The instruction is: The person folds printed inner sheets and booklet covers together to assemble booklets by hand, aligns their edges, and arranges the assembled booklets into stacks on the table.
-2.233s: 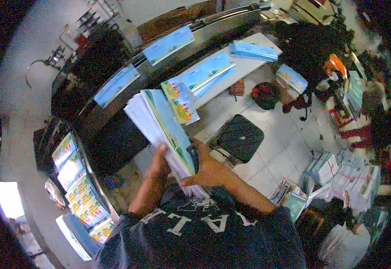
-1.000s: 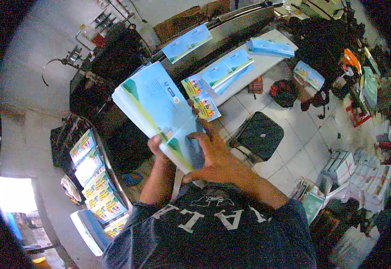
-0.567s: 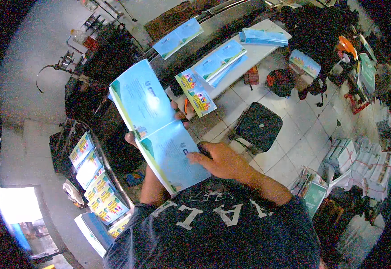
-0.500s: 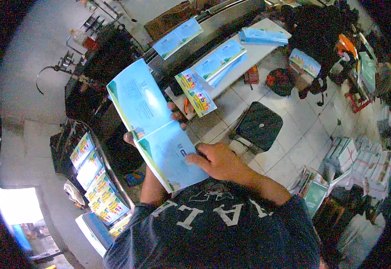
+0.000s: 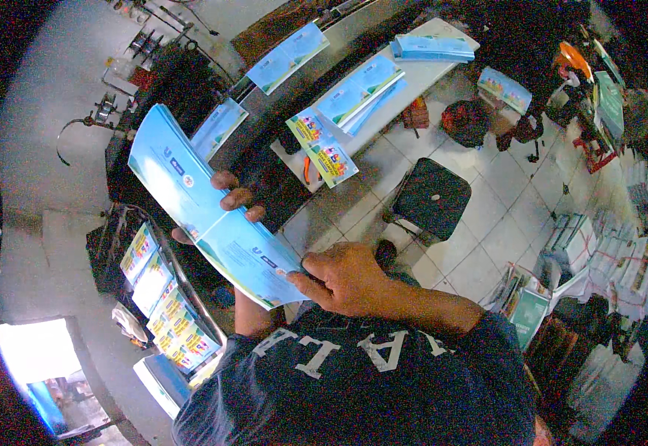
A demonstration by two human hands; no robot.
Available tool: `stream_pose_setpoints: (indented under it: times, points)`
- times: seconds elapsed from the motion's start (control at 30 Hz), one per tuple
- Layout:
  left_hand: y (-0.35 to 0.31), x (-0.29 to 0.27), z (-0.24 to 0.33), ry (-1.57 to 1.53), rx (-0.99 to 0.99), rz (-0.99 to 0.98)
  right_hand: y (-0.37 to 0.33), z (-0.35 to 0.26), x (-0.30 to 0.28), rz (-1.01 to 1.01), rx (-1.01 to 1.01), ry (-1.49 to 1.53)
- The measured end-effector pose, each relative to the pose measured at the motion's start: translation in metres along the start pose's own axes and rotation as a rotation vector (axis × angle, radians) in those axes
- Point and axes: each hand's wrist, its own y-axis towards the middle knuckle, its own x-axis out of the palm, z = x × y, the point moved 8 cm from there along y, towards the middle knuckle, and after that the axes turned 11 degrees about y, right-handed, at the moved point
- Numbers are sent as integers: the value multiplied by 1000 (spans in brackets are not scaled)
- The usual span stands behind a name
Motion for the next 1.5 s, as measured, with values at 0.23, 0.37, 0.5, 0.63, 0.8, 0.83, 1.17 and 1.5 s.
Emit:
stream_pose_setpoints:
  times: [0.23, 0.37, 0.5, 0.63, 0.8, 0.83, 1.17, 1.5]
  points:
    - [-2, 6, -6, -66, -7, -55, -1, -6, 5, -14, -151, 43]
    - [-1, -3, -2, -81, 16, -31, 3, -4, 0, -24, -84, 17]
    - [2, -8, 11, 56, 52, 50, 4, 26, 2, -90, 286, 141]
    - [-14, -21, 36, 404, 128, 289, 19, 25, 17, -242, 202, 198]
    - [-152, -75, 117, 760, 505, 1162, 23, 41, 75, -497, 321, -24]
    - [-160, -54, 116, 863, 529, 1271, 23, 47, 84, -517, 354, -83]
    - [-242, 67, 163, 780, 566, 782, 43, 2, 238, -886, 354, 838]
    - [-429, 118, 194, 667, 704, 1059, 21, -73, 398, -1216, 384, 761]
